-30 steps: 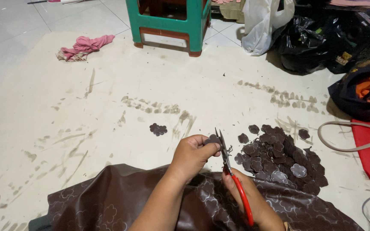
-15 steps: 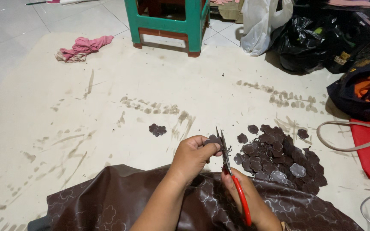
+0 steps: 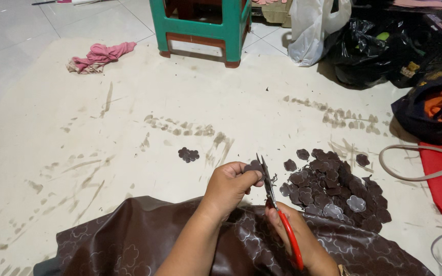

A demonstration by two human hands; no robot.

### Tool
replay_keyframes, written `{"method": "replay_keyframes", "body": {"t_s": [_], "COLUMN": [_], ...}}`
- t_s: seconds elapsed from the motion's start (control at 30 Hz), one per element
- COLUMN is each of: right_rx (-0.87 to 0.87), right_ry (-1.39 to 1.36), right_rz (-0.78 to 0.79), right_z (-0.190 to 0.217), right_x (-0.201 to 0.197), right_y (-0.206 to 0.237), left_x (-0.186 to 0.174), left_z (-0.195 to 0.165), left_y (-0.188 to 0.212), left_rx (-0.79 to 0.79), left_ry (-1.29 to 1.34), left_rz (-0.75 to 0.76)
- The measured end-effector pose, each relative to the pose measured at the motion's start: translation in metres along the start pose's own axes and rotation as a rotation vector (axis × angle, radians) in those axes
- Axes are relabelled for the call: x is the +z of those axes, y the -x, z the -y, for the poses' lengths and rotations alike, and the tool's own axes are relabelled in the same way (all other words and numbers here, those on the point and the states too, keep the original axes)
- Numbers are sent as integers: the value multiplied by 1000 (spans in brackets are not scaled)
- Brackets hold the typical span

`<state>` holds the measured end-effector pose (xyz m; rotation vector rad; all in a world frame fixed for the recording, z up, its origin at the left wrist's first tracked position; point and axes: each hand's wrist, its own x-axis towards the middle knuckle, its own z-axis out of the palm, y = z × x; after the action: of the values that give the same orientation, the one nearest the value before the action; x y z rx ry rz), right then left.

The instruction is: The person sits on the floor and uses red-handled scissors to cut small flower-shaped pieces from a brown patterned fabric. The cut pieces are placed in a growing pile on the floor beside them.

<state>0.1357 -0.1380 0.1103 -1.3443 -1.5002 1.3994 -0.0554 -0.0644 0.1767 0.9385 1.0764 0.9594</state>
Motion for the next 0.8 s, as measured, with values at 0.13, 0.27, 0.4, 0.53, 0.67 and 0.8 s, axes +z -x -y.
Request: {"method": "replay_keyframes", "body": {"t_s": [0.13, 0.27, 0.4, 0.53, 0.67, 0.8], "right_rx": [11, 32, -36, -61, -60, -45], "right_ry": [-56, -38, 78, 51, 12, 14], "right_rz": [10, 15, 18, 73, 55, 34], "right_z": [-2, -3, -1, 2, 3, 2], "right_x": [1, 1, -3, -3, -1, -1], "right_y": [0, -1, -1, 0, 0, 0], "left_x": [-2, -3, -5, -5, -2, -1], "left_z": [4, 7, 7, 4, 2, 0], "left_y": [-2, -5, -5, -4, -2, -1], "left_rx": [25, 26, 22, 6, 5, -9], "left_ry": [24, 23, 20, -32, -45, -60], "left_rz": [12, 3, 15, 26, 27, 1]}}
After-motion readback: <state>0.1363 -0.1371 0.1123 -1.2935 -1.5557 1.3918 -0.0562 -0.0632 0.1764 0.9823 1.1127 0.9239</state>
